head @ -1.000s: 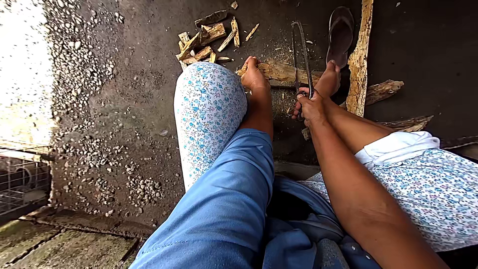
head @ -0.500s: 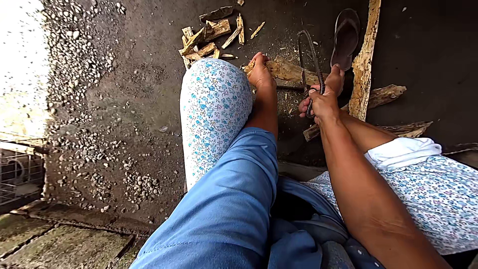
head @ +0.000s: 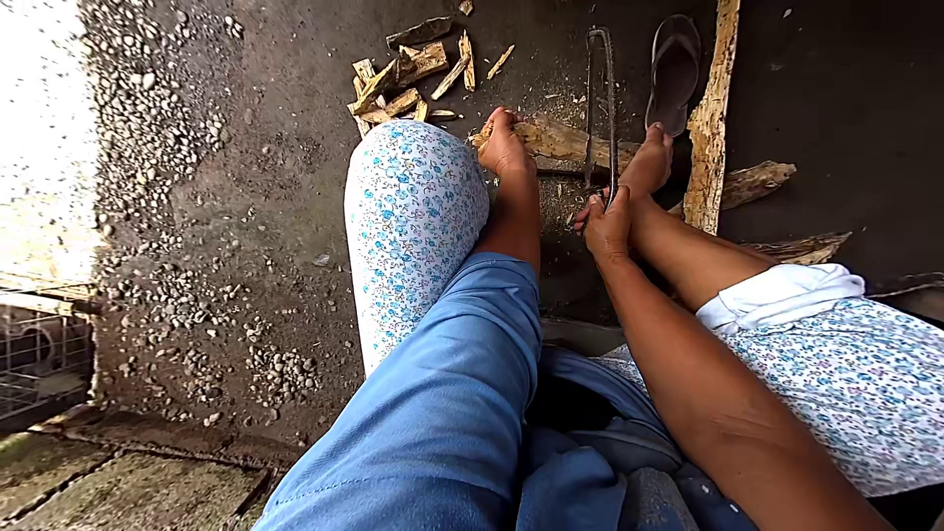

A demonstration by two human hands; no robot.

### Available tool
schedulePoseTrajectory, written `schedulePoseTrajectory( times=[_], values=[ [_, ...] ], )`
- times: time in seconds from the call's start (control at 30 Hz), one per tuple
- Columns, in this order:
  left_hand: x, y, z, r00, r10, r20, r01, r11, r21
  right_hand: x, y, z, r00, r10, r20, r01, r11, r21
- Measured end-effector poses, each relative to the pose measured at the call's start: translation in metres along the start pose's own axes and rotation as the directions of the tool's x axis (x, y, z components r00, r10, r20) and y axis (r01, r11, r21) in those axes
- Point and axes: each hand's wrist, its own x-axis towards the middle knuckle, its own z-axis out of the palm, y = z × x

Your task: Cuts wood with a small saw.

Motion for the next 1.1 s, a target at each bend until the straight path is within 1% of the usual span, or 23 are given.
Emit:
schedulePoseTrajectory(
  times=[0.07, 0.23, 0.3, 0.37, 0.43, 0.6, 0.7, 0.87, 0.93, 1.0, 1.07, 1.1],
  values=[
    [0.000, 0.000, 0.001, 1.000, -0.005, -0.006, 0.005, 1.000, 0.004, 0.000, 0.003, 0.002, 1.000, 0.000, -0.020, 0.000, 1.000, -0.012],
    [0.018, -0.015, -0.008, 0.999, 0.001, 0.051, 0.002, 0.998, -0.060, -0.001, 0.011, 0.011, 0.999, -0.018, -0.048, 0.015, 0.998, -0.060],
    [0.014, -0.011, -0.005, 0.999, 0.002, 0.033, -0.001, 0.999, -0.036, -0.001, 0.014, 0.017, 0.997, -0.021, -0.074, 0.016, 0.998, -0.066],
    [0.004, -0.002, 0.001, 1.000, -0.001, -0.002, 0.001, 1.000, 0.028, -0.001, 0.015, 0.022, 0.995, -0.016, -0.094, 0.008, 0.997, -0.079],
    [0.002, 0.000, 0.003, 1.000, 0.004, -0.016, -0.003, 0.999, 0.044, -0.001, 0.017, 0.027, 0.994, -0.021, -0.108, 0.011, 0.996, -0.093],
    [0.004, -0.002, 0.005, 1.000, 0.011, -0.014, -0.011, 1.000, 0.011, -0.002, 0.024, 0.031, 0.994, -0.013, -0.105, 0.006, 0.997, -0.072],
    [0.006, -0.003, 0.005, 1.000, 0.004, -0.013, -0.003, 1.000, 0.029, -0.003, 0.028, 0.031, 0.993, -0.029, -0.113, 0.026, 0.999, -0.027],
    [0.008, -0.004, 0.005, 1.000, 0.004, -0.025, -0.003, 0.999, 0.039, -0.004, 0.025, 0.030, 0.994, -0.026, -0.108, 0.022, 0.999, -0.033],
    [0.008, -0.005, 0.005, 1.000, 0.008, -0.018, -0.008, 1.000, 0.024, 0.000, 0.024, 0.026, 0.998, 0.021, -0.063, -0.020, 1.000, 0.025],
    [0.008, -0.005, 0.005, 1.000, 0.006, -0.015, -0.006, 1.000, 0.024, 0.007, 0.025, 0.023, 0.995, 0.098, -0.005, -0.096, 0.983, 0.159],
    [0.009, -0.005, 0.005, 1.000, 0.006, -0.014, -0.006, 0.999, 0.035, 0.013, 0.028, 0.022, 0.993, 0.117, 0.023, -0.119, 0.954, 0.275],
    [0.009, -0.004, 0.004, 1.000, 0.004, -0.008, -0.004, 0.999, 0.043, 0.013, 0.027, 0.022, 0.993, 0.108, 0.035, -0.114, 0.949, 0.295]
  ],
)
